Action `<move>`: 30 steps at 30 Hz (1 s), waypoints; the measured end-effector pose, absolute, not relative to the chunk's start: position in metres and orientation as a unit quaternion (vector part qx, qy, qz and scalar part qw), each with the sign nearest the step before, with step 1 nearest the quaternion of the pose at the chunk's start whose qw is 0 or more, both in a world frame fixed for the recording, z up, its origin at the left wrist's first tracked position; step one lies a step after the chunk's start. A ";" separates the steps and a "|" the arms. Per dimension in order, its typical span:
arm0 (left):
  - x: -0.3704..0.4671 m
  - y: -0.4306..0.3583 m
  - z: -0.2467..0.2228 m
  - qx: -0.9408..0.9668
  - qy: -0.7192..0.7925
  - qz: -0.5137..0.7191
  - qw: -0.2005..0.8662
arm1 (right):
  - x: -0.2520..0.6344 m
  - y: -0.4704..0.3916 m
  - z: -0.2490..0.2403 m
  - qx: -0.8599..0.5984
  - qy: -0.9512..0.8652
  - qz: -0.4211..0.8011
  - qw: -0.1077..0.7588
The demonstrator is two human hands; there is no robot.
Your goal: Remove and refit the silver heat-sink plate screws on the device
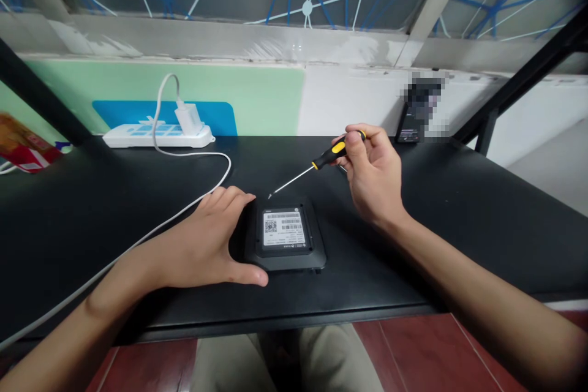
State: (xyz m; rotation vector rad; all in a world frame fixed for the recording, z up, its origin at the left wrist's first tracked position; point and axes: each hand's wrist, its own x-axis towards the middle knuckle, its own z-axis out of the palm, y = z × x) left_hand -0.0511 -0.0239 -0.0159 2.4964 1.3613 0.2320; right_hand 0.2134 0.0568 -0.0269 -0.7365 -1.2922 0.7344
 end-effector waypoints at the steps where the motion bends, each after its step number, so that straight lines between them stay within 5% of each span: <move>1: -0.051 -0.024 -0.016 0.866 0.471 0.086 0.143 | 0.213 0.057 -0.027 -0.330 -0.571 0.333 0.674; 30: -0.041 -0.023 -0.022 0.868 0.472 0.100 0.114 | 0.198 0.043 -0.034 -0.317 -0.571 0.422 0.629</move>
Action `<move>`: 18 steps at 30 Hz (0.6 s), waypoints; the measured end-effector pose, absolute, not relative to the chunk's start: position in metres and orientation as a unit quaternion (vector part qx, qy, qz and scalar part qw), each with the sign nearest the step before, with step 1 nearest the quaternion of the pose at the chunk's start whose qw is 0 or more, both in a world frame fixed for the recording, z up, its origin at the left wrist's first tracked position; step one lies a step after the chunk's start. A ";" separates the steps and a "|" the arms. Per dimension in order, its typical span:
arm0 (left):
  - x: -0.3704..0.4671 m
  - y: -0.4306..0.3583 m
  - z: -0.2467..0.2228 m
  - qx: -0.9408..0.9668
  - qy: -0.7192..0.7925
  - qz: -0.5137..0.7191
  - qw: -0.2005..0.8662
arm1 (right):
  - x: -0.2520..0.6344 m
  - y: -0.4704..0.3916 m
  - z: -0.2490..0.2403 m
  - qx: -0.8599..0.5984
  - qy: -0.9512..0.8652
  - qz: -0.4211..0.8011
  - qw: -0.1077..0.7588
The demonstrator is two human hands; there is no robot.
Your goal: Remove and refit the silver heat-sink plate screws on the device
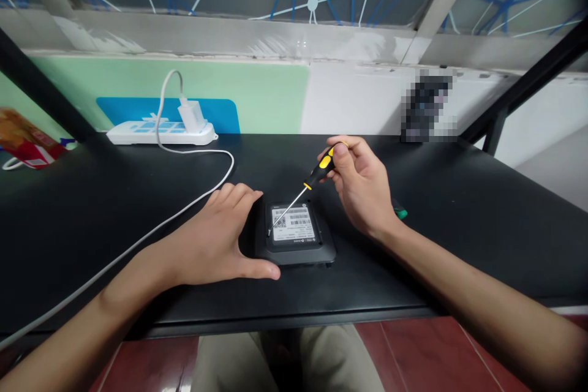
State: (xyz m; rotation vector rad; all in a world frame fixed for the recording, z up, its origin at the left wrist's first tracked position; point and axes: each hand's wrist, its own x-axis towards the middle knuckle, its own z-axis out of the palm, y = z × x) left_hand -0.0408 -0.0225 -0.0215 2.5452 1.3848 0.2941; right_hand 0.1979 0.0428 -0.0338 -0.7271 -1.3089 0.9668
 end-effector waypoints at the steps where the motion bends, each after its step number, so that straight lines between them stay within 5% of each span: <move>1: -0.041 -0.022 -0.021 0.868 0.474 0.098 0.114 | 0.198 0.043 -0.034 -0.317 -0.572 0.423 0.627; 18: -0.040 -0.024 -0.021 0.867 0.472 0.101 0.124 | 0.195 0.024 -0.029 -0.275 -0.642 0.342 0.628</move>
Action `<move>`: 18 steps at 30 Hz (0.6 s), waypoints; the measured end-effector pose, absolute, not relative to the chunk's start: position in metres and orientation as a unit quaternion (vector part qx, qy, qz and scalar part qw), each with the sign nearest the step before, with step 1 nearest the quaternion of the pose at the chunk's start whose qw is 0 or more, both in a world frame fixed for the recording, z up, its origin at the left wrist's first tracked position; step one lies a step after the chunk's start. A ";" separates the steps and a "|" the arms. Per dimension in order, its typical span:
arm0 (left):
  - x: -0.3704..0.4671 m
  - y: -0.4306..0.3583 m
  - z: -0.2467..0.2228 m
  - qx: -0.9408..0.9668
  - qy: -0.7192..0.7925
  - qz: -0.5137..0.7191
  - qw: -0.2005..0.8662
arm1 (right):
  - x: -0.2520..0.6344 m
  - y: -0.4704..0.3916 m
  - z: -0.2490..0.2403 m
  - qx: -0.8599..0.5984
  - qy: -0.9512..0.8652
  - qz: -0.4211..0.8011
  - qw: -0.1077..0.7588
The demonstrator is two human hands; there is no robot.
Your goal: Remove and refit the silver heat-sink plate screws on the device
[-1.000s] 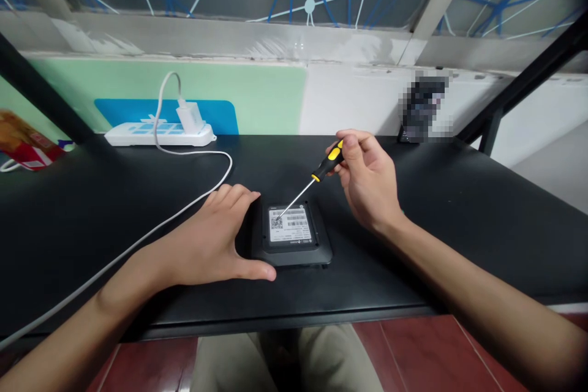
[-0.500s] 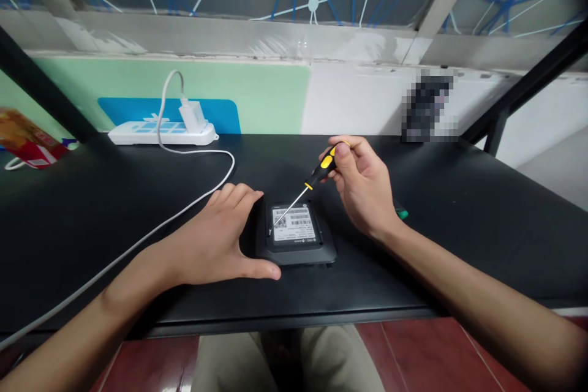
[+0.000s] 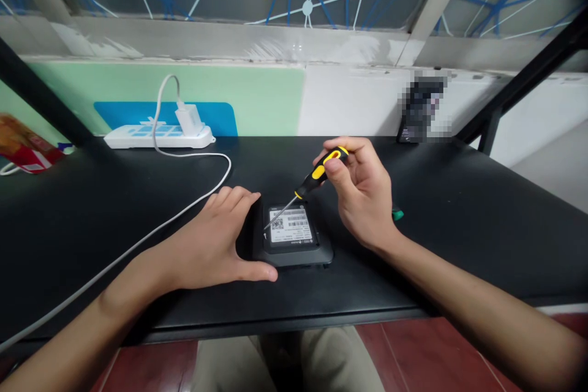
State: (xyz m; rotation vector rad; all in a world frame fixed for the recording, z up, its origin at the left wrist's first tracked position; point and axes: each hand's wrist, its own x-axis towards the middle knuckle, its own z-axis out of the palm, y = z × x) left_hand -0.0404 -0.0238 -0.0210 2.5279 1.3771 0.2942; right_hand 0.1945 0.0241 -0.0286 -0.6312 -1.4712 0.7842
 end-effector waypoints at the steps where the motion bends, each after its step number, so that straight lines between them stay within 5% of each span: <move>1: -0.041 -0.024 -0.021 0.867 0.473 0.101 0.123 | 0.195 0.024 -0.028 -0.273 -0.643 0.342 0.629; 18: -0.047 -0.027 -0.019 0.885 0.394 0.156 0.194 | 0.197 0.029 -0.026 -0.282 -0.628 0.353 0.633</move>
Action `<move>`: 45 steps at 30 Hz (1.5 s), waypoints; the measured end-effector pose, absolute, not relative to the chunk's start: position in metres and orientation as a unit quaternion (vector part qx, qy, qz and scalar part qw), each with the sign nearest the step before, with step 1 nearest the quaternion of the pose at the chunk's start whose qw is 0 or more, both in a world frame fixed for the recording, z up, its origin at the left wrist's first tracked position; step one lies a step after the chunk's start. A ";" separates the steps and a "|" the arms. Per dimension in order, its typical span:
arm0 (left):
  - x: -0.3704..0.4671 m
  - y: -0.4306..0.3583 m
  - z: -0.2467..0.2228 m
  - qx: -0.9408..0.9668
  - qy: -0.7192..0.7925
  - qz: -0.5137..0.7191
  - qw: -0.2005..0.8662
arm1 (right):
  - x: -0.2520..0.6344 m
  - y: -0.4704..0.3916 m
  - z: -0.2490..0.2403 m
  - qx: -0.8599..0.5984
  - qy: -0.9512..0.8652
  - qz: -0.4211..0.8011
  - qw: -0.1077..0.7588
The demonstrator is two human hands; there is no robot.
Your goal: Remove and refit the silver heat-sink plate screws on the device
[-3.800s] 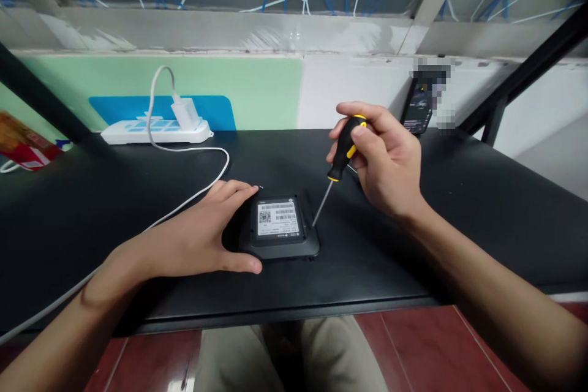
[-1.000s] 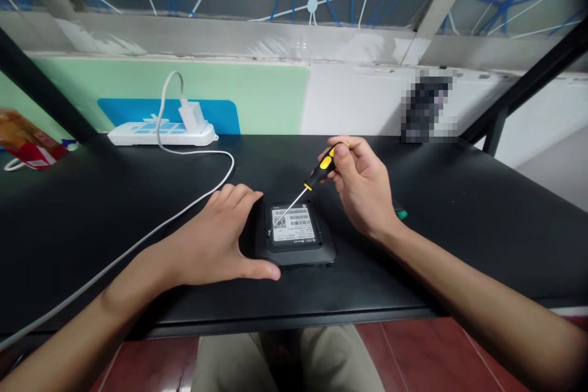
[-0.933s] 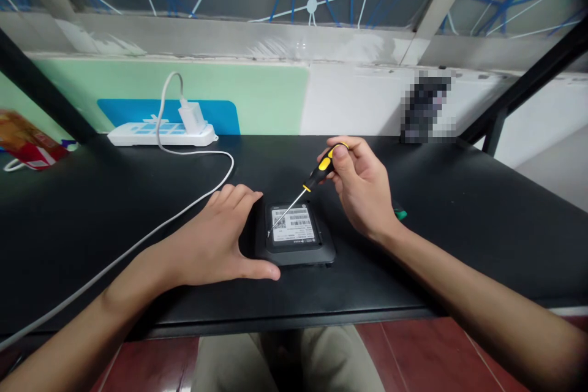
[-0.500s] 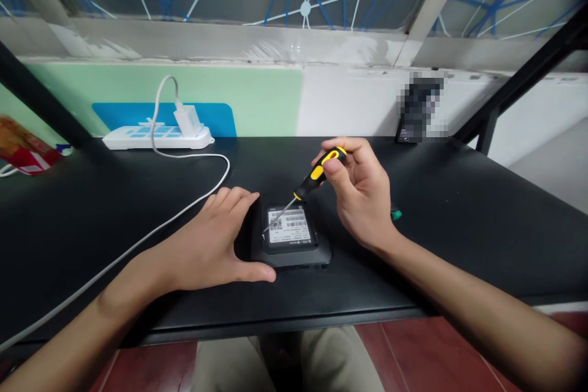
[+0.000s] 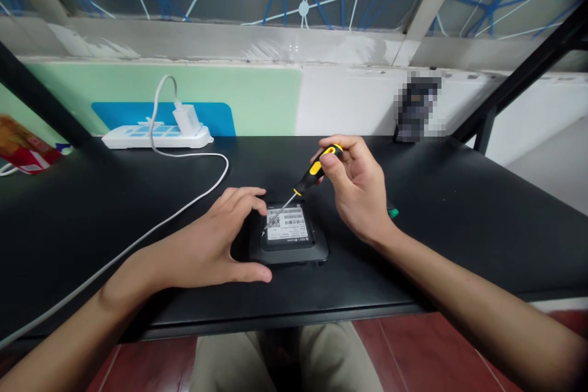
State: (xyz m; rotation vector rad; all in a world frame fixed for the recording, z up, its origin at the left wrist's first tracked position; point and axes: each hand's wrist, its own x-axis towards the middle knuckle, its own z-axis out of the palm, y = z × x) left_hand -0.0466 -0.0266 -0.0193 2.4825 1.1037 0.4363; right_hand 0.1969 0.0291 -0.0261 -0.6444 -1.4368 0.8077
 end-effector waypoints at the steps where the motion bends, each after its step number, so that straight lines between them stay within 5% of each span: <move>1: -0.047 -0.027 -0.018 0.887 0.383 0.158 0.202 | 0.197 0.029 -0.026 -0.284 -0.628 0.356 0.631; 32: -0.054 -0.027 -0.015 0.898 0.369 0.123 0.203 | 0.222 0.058 -0.017 -0.420 -0.580 0.300 0.630; 36: -0.055 -0.028 -0.016 0.898 0.375 0.115 0.200 | 0.235 0.067 -0.016 -0.499 -0.620 0.199 0.571; 45: -0.052 -0.028 -0.019 0.897 0.371 0.129 0.204 | 0.228 0.059 -0.023 -0.600 -0.758 0.003 0.257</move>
